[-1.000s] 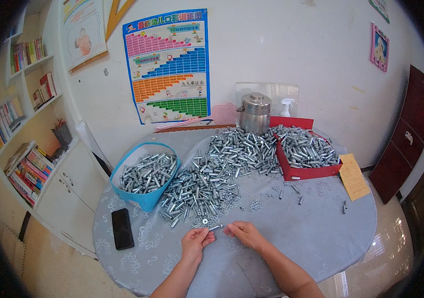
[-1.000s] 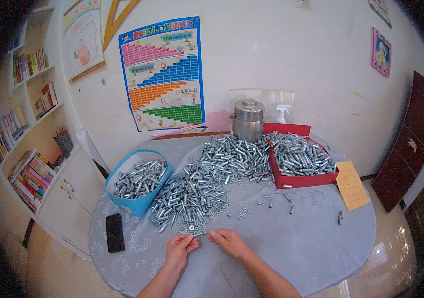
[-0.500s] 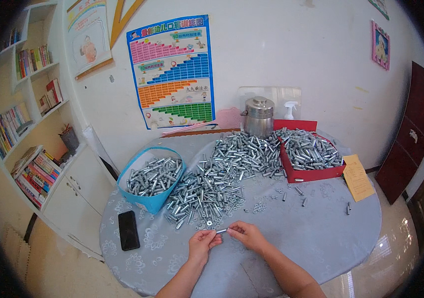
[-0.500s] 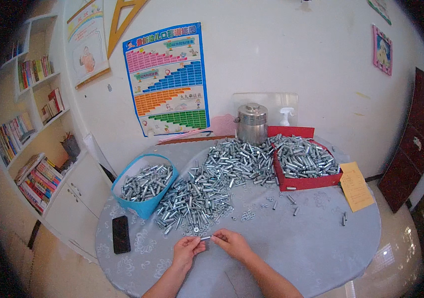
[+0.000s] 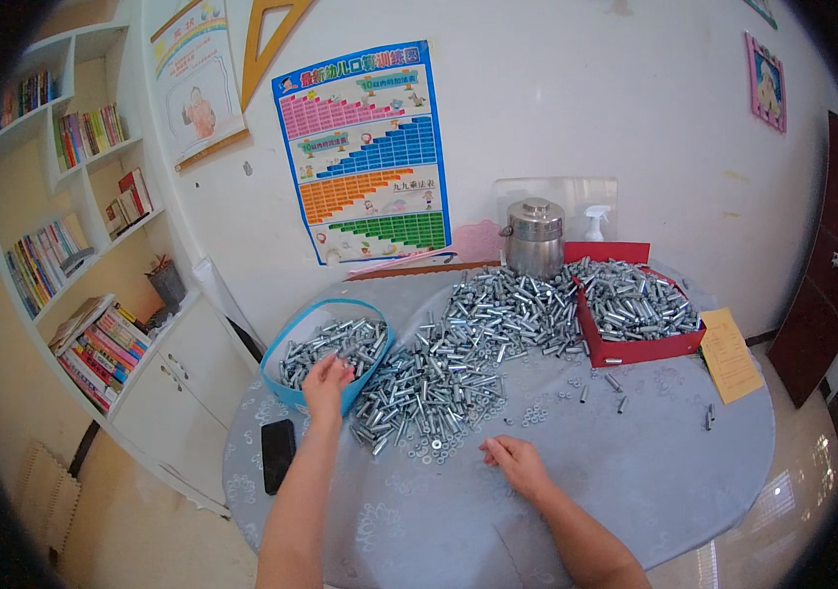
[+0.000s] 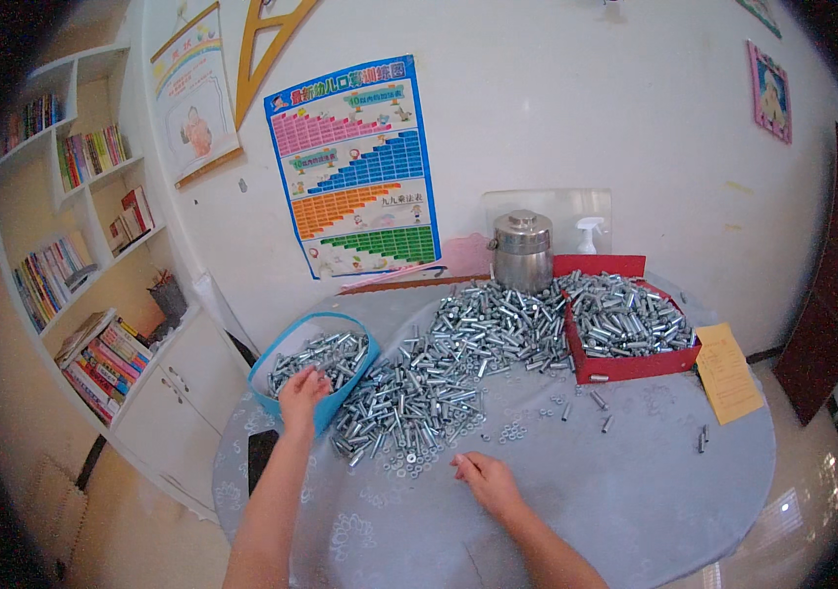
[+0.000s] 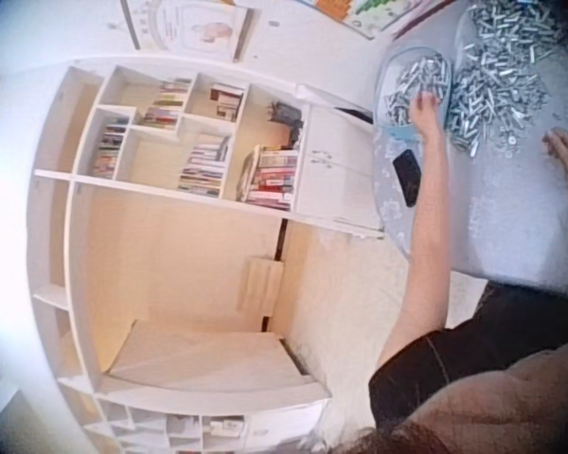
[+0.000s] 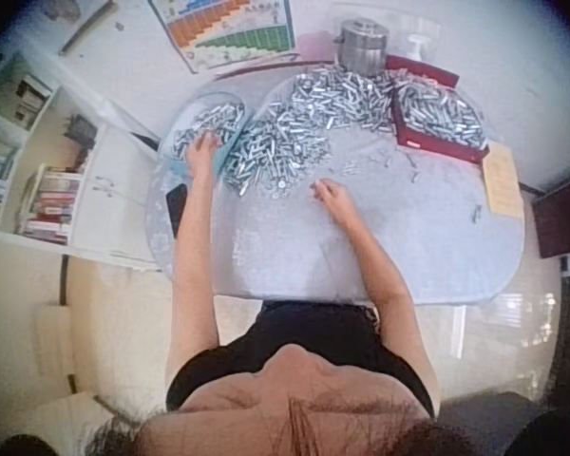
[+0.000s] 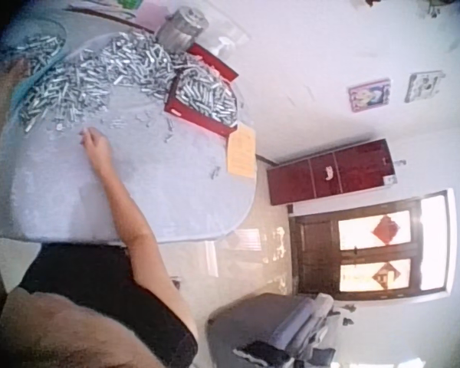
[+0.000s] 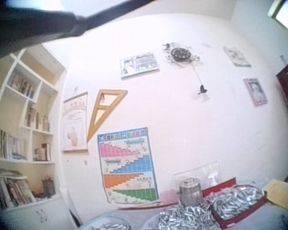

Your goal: The person sits at a table and repeatedly picks up bolts and washers from a large pile. They thread the washers onto the bolts by hand and place the assembled fasteners into a blue basket. The process is continuous and repetitive throughout the clip.

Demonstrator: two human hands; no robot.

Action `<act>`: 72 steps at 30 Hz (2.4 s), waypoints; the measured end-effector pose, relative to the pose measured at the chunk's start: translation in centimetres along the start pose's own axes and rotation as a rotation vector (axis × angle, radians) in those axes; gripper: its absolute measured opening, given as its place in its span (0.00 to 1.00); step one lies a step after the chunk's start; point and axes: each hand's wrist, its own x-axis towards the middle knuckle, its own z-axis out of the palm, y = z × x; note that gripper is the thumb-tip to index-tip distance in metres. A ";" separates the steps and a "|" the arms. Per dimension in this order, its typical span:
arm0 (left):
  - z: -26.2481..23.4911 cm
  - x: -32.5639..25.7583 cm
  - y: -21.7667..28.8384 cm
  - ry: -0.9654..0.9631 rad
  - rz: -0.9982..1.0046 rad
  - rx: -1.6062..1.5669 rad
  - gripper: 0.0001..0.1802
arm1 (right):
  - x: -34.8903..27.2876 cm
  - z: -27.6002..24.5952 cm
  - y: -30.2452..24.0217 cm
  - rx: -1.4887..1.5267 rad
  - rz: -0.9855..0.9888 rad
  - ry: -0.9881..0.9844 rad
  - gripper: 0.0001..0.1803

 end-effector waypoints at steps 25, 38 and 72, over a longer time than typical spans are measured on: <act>-0.9 -11.0 -1.6 -0.343 0.294 1.278 0.07 | 0.2 -0.7 1.2 -0.106 -0.032 0.027 0.16; 1.6 -10.6 -3.7 -0.279 0.223 1.280 0.08 | 0.1 -0.8 0.8 -0.165 -0.048 0.038 0.15; 5.7 -18.5 -2.6 -0.514 0.206 0.539 0.08 | -1.0 1.3 -2.4 -0.308 -0.456 0.020 0.12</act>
